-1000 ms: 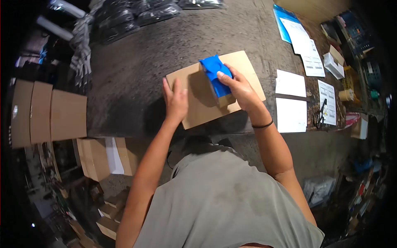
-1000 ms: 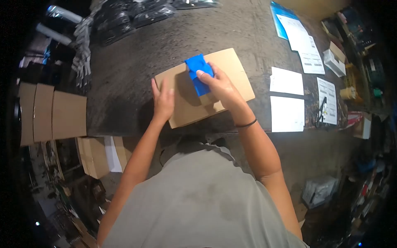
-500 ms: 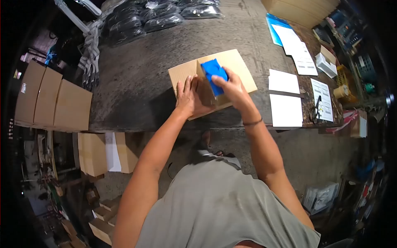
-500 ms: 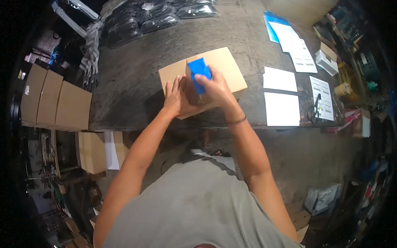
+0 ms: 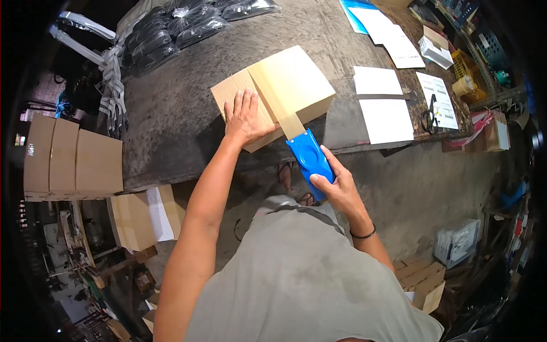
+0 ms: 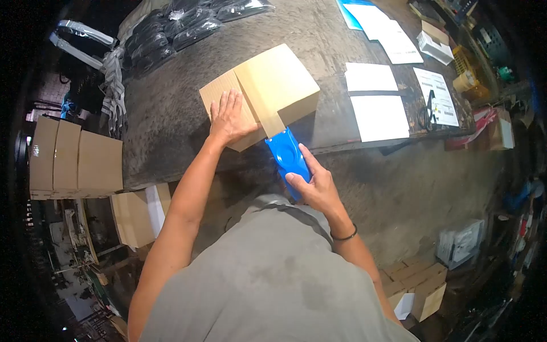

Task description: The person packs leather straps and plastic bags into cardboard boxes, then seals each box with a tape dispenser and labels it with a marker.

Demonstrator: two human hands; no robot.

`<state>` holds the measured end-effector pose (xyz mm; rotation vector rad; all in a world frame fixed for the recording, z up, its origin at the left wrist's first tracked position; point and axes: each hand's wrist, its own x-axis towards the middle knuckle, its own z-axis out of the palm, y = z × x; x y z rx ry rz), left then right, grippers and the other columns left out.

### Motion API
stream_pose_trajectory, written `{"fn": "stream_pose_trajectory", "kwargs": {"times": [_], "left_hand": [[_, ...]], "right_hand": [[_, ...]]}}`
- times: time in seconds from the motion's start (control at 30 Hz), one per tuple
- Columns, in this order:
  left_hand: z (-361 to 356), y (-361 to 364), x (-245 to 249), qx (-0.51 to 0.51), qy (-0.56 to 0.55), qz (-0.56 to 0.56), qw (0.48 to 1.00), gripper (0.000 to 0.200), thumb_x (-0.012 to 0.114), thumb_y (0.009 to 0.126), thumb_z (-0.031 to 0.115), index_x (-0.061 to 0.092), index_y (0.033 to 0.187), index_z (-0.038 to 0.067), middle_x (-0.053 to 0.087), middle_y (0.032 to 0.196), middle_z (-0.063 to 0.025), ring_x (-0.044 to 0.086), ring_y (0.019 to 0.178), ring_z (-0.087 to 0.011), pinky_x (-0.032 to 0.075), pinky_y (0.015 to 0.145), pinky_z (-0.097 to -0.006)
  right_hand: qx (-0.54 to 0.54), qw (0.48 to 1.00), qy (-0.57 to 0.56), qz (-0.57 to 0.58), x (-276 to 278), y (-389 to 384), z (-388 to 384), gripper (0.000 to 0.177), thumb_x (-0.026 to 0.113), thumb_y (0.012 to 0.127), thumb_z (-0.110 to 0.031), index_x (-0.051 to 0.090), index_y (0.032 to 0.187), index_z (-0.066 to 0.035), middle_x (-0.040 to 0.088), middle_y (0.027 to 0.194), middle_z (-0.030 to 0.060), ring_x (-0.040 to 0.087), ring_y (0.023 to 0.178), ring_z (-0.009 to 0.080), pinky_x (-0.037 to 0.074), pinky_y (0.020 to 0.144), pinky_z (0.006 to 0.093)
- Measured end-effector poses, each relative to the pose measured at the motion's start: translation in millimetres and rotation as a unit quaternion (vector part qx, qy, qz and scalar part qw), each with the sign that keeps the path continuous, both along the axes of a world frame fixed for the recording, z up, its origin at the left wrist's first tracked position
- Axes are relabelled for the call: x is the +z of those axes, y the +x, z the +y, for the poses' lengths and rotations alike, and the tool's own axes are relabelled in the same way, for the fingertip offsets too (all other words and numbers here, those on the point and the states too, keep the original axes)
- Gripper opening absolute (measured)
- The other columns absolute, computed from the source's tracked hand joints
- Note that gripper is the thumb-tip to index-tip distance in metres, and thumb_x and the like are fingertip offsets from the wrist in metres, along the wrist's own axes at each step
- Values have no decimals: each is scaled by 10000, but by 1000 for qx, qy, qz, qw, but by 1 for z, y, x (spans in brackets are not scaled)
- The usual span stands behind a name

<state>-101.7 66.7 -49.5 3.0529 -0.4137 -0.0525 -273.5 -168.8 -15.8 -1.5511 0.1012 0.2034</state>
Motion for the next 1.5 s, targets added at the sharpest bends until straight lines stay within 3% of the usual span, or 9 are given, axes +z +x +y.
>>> {"fn": "stream_pose_trajectory", "kwargs": {"times": [0.2,0.4,0.53,0.67,0.73,0.83,1.0,1.17,1.5], "left_hand": [[-2,-5,1,-8,10,0,1000,1018,608,706,649,230,1476,100,188,1530,-170,119,1423,-355,54,1131,-545],[-3,2,-3,-319,62,-110,939,651,617,827,334,341,1414,391,245,1514,-108,249,1370,-377,220,1061,-629],[-8,3,-4,-370,145,-127,909,610,599,831,237,395,1395,351,219,1527,-65,273,1356,-393,257,1023,-653],[-12,-1,1,-369,197,-133,899,582,620,805,257,456,1357,336,194,1524,-150,269,1337,-462,319,979,-663],[-14,-5,5,-385,226,-81,891,624,631,805,310,414,1390,321,170,1514,-216,216,1349,-495,262,1013,-667],[-16,10,25,-378,17,92,921,712,540,875,437,252,1475,184,131,1511,-270,102,1398,-456,85,1121,-558],[0,71,5,-282,24,71,956,720,379,942,436,166,1466,-10,90,1518,-279,42,1415,-427,13,1130,-522],[-1,72,-2,-299,27,77,951,703,350,954,437,158,1471,0,78,1510,-300,15,1416,-426,6,1124,-535],[4,78,-9,-318,-8,80,945,736,335,955,470,144,1468,-22,56,1501,-324,-2,1402,-464,-13,1110,-564]], "right_hand": [[-5,998,-66,9,-40,11,-2,753,680,770,-324,396,1377,20,600,1169,244,606,1058,274,458,905,350],[13,993,-100,62,-52,38,6,767,668,754,-353,403,1373,14,586,1201,249,588,1104,303,443,934,357],[6,988,-152,27,-45,53,19,653,622,773,-350,439,1328,-56,629,1049,281,619,971,414,485,852,440],[69,906,-412,63,-73,30,25,563,612,788,-346,445,1246,-65,647,930,261,611,882,451,479,776,513],[6,931,-363,27,-72,8,15,634,613,794,-352,404,1326,-77,638,934,292,607,900,468,486,796,500],[-228,955,-179,58,-87,-5,15,787,610,815,-356,251,1432,-24,565,1124,335,570,1061,444,460,905,442],[-409,903,-119,46,-90,40,71,896,608,835,-284,49,1457,38,427,1329,324,507,1175,412,412,980,411],[-490,868,-50,-57,-82,118,145,903,575,825,-118,-63,1438,65,278,1385,376,371,1264,460,323,1058,434],[-478,851,-215,-38,-109,111,165,879,540,822,-114,-61,1442,48,388,1286,380,447,1166,483,381,987,464]]}}
